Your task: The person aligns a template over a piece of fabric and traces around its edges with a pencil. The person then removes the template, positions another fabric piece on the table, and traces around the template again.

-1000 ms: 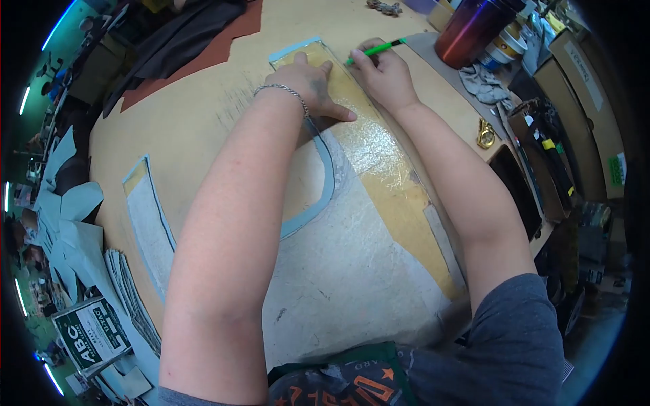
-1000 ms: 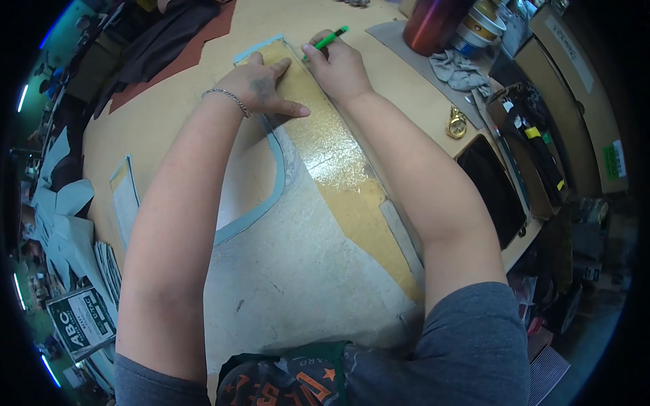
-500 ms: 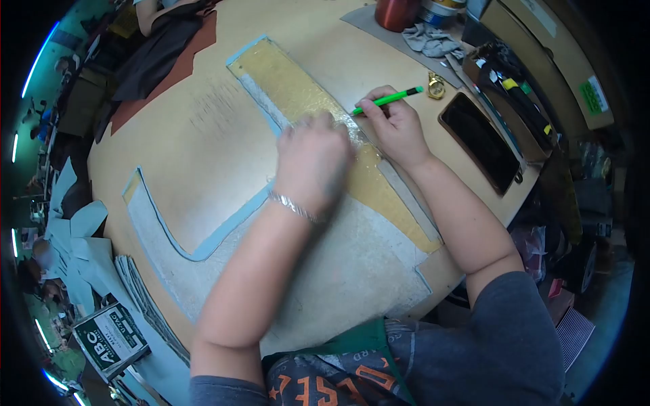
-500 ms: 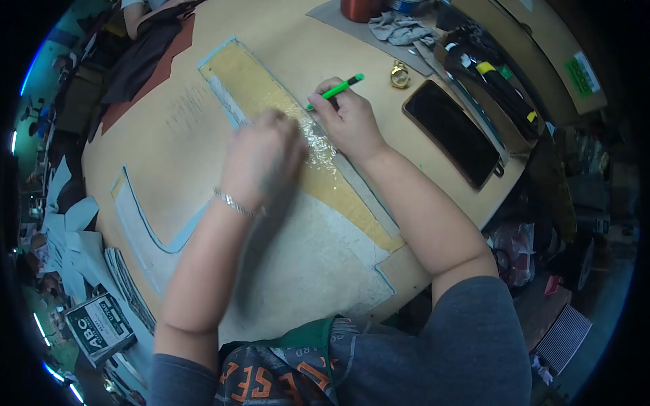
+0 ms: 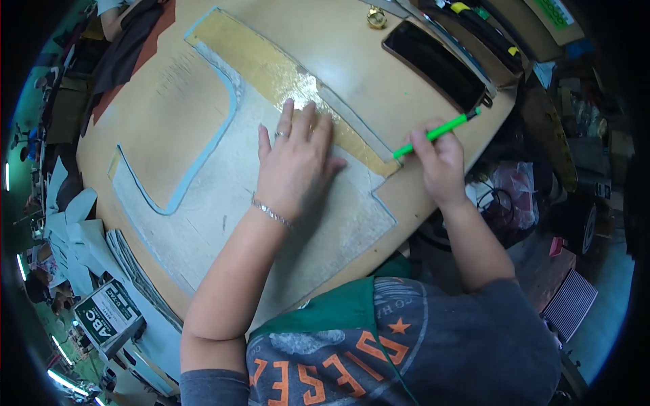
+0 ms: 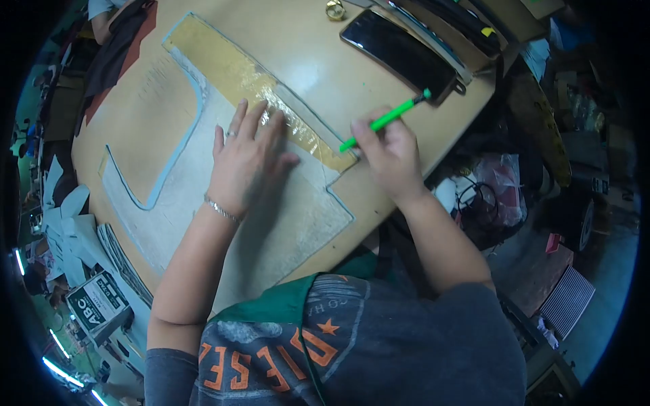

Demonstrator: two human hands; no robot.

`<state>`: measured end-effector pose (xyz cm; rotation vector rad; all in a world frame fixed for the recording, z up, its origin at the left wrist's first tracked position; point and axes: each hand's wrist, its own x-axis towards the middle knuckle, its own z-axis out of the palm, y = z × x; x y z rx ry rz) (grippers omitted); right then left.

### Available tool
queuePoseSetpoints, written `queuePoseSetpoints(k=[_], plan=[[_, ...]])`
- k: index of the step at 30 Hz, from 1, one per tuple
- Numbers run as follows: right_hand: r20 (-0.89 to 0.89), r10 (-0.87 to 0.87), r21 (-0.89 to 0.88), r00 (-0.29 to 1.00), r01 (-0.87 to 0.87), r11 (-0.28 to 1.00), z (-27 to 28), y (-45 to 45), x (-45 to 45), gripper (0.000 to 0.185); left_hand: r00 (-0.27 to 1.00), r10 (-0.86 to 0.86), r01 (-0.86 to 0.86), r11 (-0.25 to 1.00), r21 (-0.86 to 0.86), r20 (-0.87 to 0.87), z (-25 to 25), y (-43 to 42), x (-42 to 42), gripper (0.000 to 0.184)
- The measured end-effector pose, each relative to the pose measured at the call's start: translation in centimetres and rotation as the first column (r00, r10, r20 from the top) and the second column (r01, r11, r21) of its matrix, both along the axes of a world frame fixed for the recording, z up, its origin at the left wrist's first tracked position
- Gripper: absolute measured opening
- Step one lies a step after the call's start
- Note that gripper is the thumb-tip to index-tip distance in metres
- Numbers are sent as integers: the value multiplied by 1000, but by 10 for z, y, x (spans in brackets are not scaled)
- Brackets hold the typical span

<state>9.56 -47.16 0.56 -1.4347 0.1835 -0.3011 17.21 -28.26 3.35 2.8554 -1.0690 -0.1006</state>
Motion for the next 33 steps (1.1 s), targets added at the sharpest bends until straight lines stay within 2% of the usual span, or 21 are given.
queuePoseSetpoints(k=[1,3,5,7,10,13,16,17,20,25,29,33], plan=[[-7,25,-12,1000,-25,1000,-5,3,-18,10,994,-7,7,1000,-6,-107,2,0,-13,78],[-15,64,-18,998,-64,998,-7,8,-37,10,985,-14,16,1000,9,-171,1,-2,-35,86],[-24,103,-127,994,-105,986,-13,11,-42,11,975,-12,15,1000,11,-220,-11,-2,-48,99],[-17,133,-292,991,-132,947,-15,11,-39,13,981,-1,2,1000,7,-196,-15,-2,-52,99],[-10,177,-266,984,-173,948,-16,15,-38,14,986,8,-10,1000,-8,-169,-18,-1,-53,98],[50,209,-377,977,-175,909,-14,14,-33,14,991,3,-5,1000,-20,-135,-21,0,-53,98],[25,185,-441,982,-156,884,-15,1,-27,12,992,1,-3,1000,-17,-126,-22,0,-53,98],[27,131,-389,991,-110,915,-11,-2,-28,12,992,4,-5,1000,-12,-127,-22,0,-53,100],[153,16,-498,988,64,865,-14,-16,-31,12,992,14,-15,1000,-12,-124,-21,0,-53,100],[61,130,-309,990,-105,945,-14,13,-46,14,988,-9,6,1000,-21,-151,-22,1,-52,104],[84,167,-426,982,-116,897,-13,21,-46,14,983,-7,5,1000,-13,-183,-19,2,-49,108],[185,188,-618,965,-35,785,-10,21,-53,11,981,-3,0,1000,-14,-195,-19,1,-50,108]])
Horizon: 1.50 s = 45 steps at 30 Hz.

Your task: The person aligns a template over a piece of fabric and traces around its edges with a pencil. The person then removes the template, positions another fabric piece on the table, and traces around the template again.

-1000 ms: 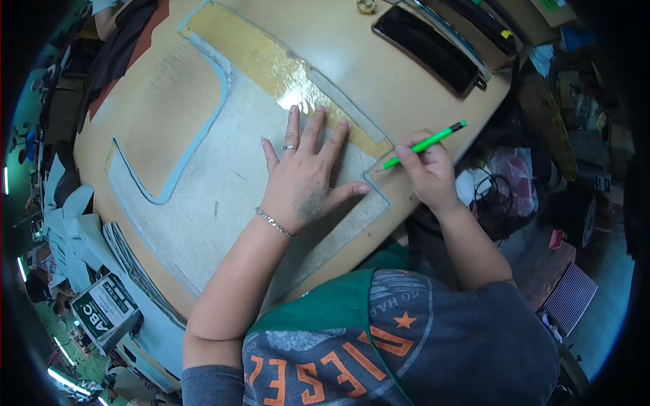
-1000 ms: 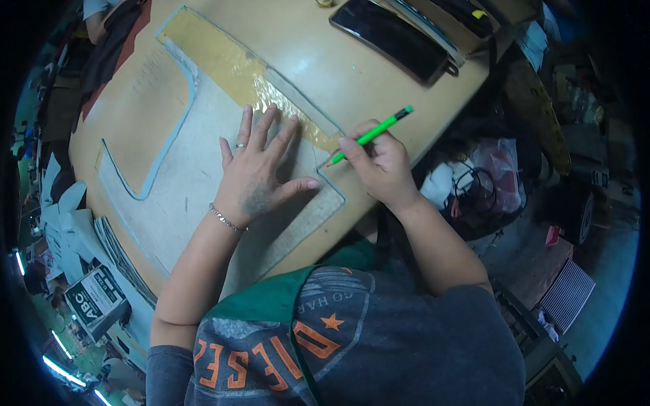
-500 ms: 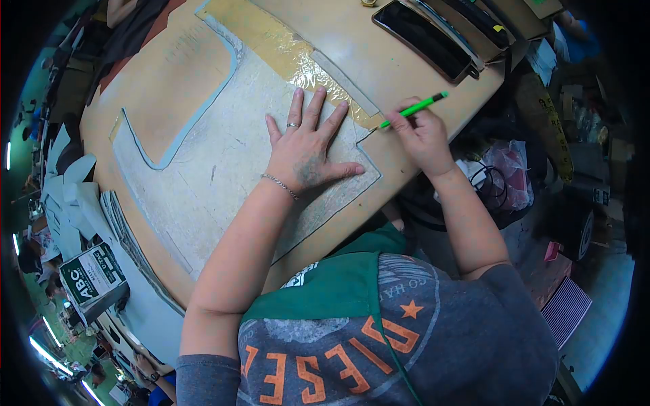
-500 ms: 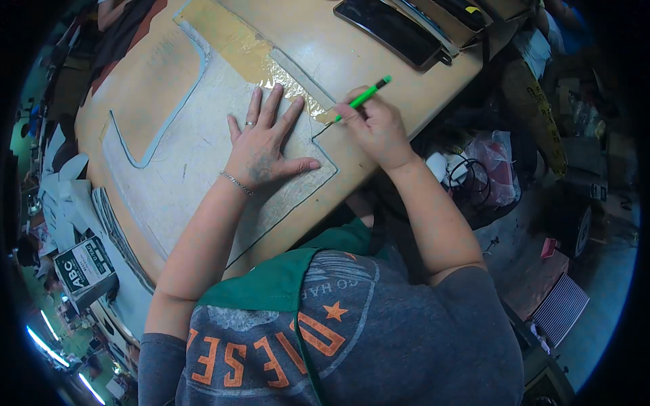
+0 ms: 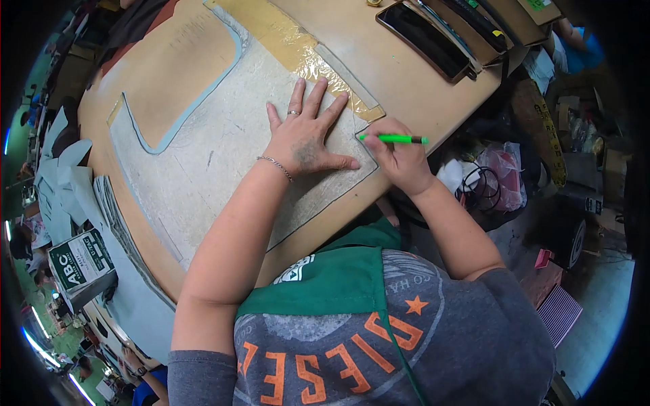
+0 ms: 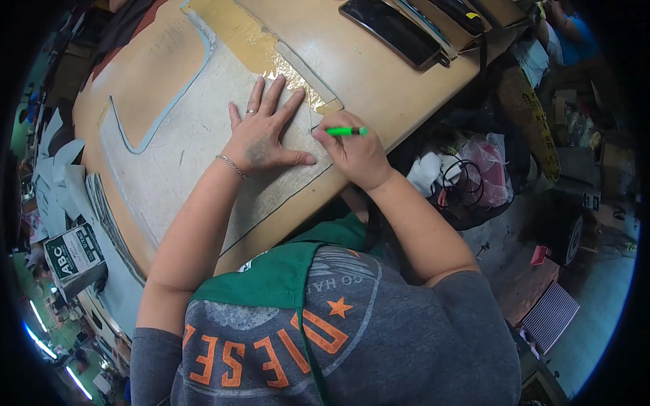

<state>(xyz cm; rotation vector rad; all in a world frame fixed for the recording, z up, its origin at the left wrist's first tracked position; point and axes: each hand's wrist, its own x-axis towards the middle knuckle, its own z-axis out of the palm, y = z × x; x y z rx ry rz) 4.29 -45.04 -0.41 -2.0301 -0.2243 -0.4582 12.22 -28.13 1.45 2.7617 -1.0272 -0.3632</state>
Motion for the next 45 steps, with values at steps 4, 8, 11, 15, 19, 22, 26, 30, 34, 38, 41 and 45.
queuePoseSetpoints(k=[4,8,11,15,19,22,26,30,34,38,41,45], plan=[[-137,36,-196,990,-63,979,22,-11,-46,8,1000,3,-3,1000,-12,6,-1,1,-1,107],[-110,84,-88,990,-94,992,46,-18,-62,8,1000,-1,1,999,-46,-5,-3,0,-1,106],[36,-17,120,999,12,993,57,-12,-36,3,999,-9,5,994,-112,-32,-8,9,4,93],[47,77,153,996,-83,985,64,14,-5,3,844,49,-440,633,-637,-534,14,90,4,46],[-127,358,276,925,-313,909,48,47,-5,6,797,585,-540,581,-609,-149,33,236,-53,37],[-134,424,107,896,-413,905,37,73,-4,10,595,769,-716,374,-590,-234,22,309,-128,35],[-188,111,94,976,-95,991,26,44,61,20,409,798,-843,145,-517,-443,24,316,-188,35],[-241,-101,-53,965,90,994,29,1,108,25,486,770,-781,169,-601,-414,7,302,-192,35],[-84,-208,-523,974,134,842,10,-38,140,24,480,855,-737,269,-620,-199,-8,292,-175,38],[-134,-296,-714,946,115,690,-22,-23,125,26,335,938,-744,204,-636,-92,-28,290,-146,41],[-214,-328,-538,920,169,826,-18,-6,115,30,315,904,-807,95,-583,-288,-23,293,-141,47],[-348,-300,-439,888,128,889,-11,2,107,33,241,842,-840,-68,-538,-482,-15,295,-135,44]])
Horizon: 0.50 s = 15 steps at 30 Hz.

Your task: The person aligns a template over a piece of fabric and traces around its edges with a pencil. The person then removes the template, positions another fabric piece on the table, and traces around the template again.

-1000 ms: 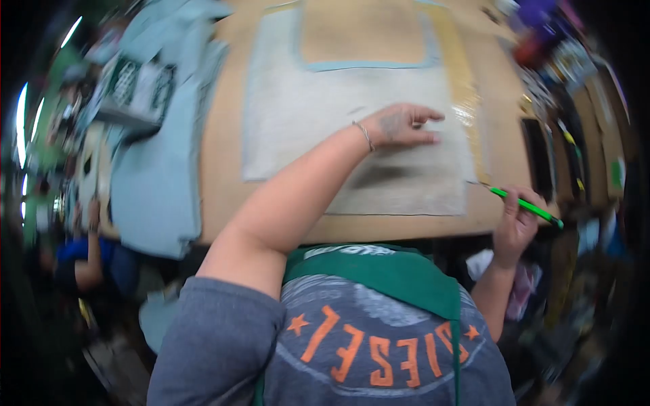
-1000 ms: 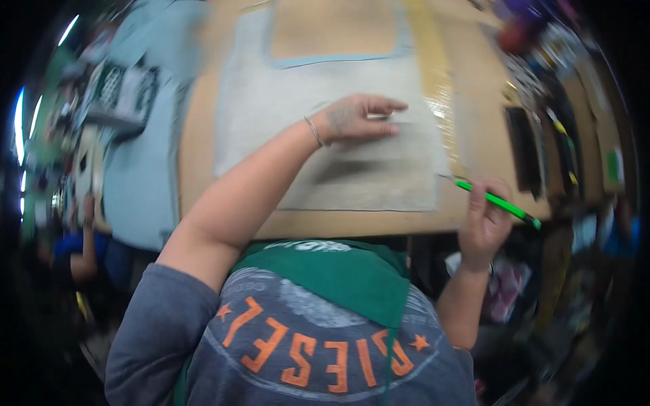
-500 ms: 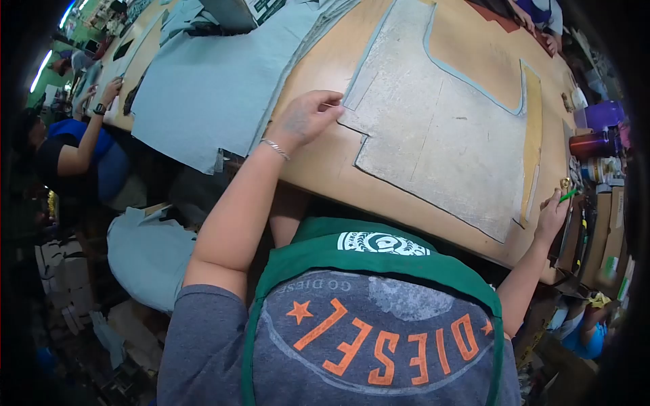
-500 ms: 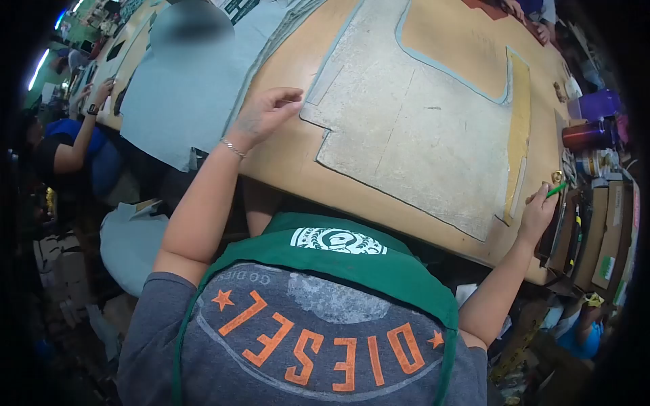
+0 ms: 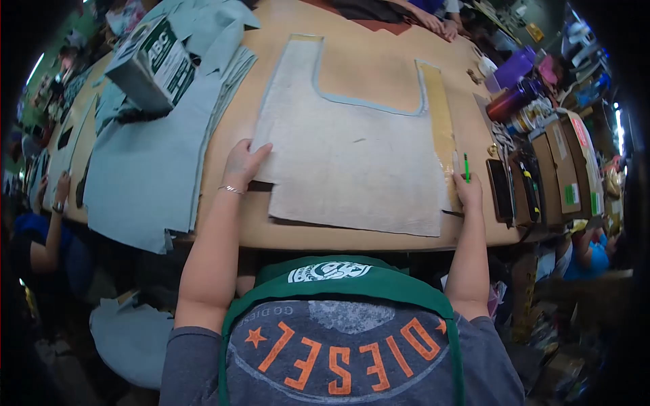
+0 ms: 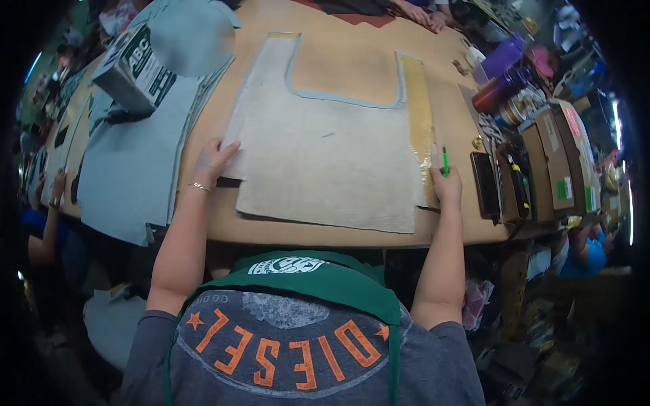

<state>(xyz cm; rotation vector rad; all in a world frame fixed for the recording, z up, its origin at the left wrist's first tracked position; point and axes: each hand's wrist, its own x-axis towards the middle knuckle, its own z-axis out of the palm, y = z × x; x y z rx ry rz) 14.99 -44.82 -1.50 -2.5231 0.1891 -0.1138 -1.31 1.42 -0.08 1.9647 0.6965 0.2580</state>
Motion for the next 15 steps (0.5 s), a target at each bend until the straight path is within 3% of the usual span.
queuePoseSetpoints(k=[2,4,7,15], plan=[[-38,52,84,998,-49,995,10,5,-10,34,999,7,-2,994,-111,37,6,-2,-2,42],[-118,106,271,987,-71,960,14,2,-20,33,986,-7,33,987,-159,165,-1,7,-11,40],[-204,170,506,964,-45,862,15,-4,-31,36,981,-64,96,980,-172,184,-2,11,-23,37],[-124,331,819,935,-92,566,31,-6,-55,42,930,-55,177,934,-311,365,-13,11,-36,35]])
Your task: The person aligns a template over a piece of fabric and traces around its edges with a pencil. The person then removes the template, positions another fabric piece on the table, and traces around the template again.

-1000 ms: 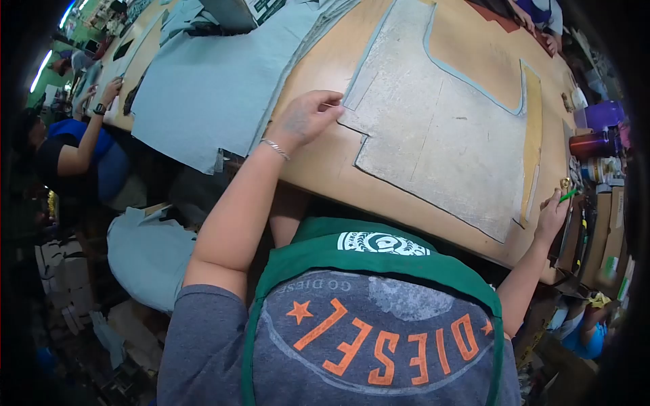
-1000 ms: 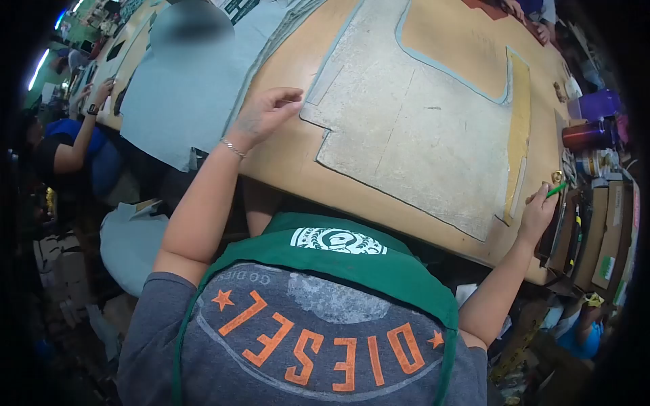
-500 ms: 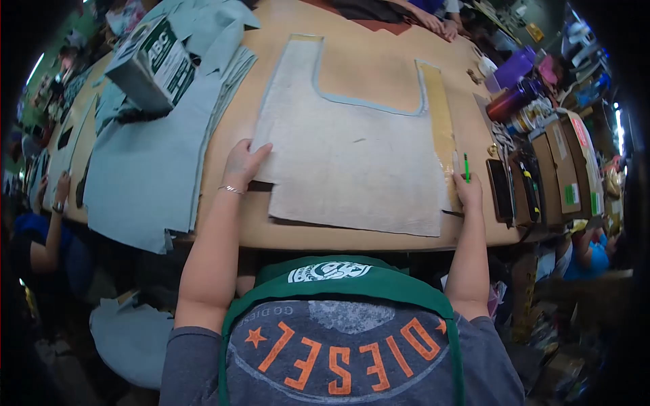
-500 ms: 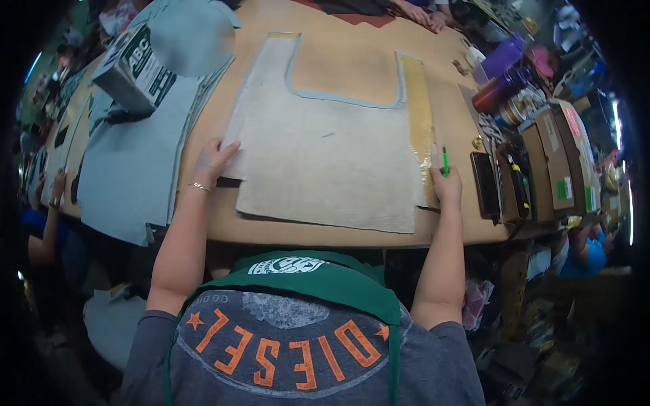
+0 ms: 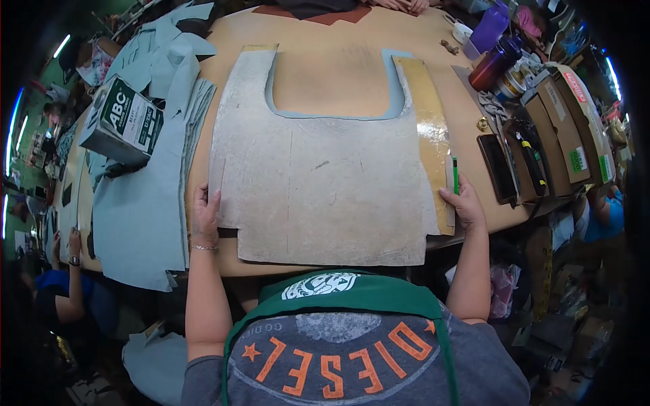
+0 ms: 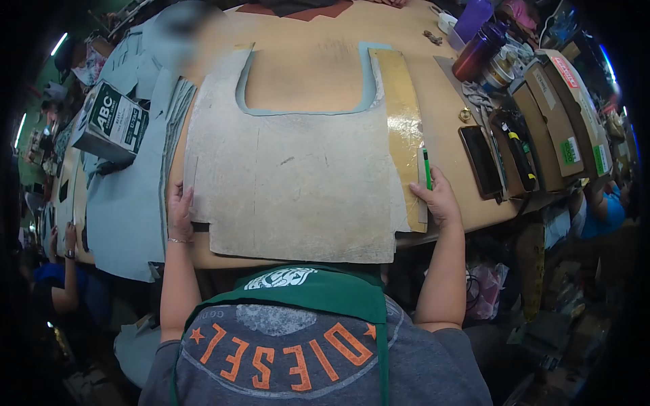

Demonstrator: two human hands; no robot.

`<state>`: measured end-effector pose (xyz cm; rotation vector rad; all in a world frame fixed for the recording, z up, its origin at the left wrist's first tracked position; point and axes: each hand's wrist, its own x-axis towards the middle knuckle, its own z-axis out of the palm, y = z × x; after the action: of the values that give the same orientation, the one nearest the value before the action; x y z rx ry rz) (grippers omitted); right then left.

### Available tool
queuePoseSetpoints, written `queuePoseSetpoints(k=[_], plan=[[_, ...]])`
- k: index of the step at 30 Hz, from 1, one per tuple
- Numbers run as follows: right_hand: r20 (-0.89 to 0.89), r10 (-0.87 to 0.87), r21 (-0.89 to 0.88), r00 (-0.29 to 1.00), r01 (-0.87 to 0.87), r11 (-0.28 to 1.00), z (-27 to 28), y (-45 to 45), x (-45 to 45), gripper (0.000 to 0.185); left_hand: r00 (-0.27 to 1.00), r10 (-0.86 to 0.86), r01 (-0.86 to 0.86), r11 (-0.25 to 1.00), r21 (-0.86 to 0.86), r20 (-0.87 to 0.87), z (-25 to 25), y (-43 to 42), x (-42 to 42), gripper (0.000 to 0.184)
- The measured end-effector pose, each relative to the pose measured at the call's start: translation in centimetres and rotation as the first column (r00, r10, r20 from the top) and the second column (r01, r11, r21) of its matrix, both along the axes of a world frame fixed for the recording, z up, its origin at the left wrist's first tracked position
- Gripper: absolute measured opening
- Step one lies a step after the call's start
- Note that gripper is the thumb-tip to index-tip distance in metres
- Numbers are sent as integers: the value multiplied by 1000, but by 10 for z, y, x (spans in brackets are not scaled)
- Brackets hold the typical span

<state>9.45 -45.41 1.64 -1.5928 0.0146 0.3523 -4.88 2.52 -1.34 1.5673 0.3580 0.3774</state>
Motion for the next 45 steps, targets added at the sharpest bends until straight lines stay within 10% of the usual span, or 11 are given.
queuePoseSetpoints(k=[5,8,11,15,20,29,41,45], plan=[[113,-54,11,992,53,999,5,-28,0,47,988,46,19,912,-411,149,33,-31,12,43],[197,-107,-122,975,133,984,5,-49,14,44,995,-45,-15,802,-597,-84,43,-30,20,48],[353,-79,-786,932,341,516,1,-58,31,39,916,84,-175,964,-201,-393,19,-28,33,48],[708,67,-698,703,683,215,-35,-38,35,32,946,26,-97,974,-205,-324,5,-27,40,33],[665,0,-708,747,630,319,-35,-39,35,30,950,80,-158,957,-242,-302,14,-35,41,16],[674,-7,-694,739,635,339,-36,-40,35,31,904,255,20,777,629,-344,13,-36,37,31],[124,-222,-405,967,254,878,-11,-46,57,22,835,237,239,656,716,-496,36,-36,42,22],[181,-195,-324,964,246,914,-9,-48,58,20,941,309,29,339,940,-140,25,-13,32,14]])
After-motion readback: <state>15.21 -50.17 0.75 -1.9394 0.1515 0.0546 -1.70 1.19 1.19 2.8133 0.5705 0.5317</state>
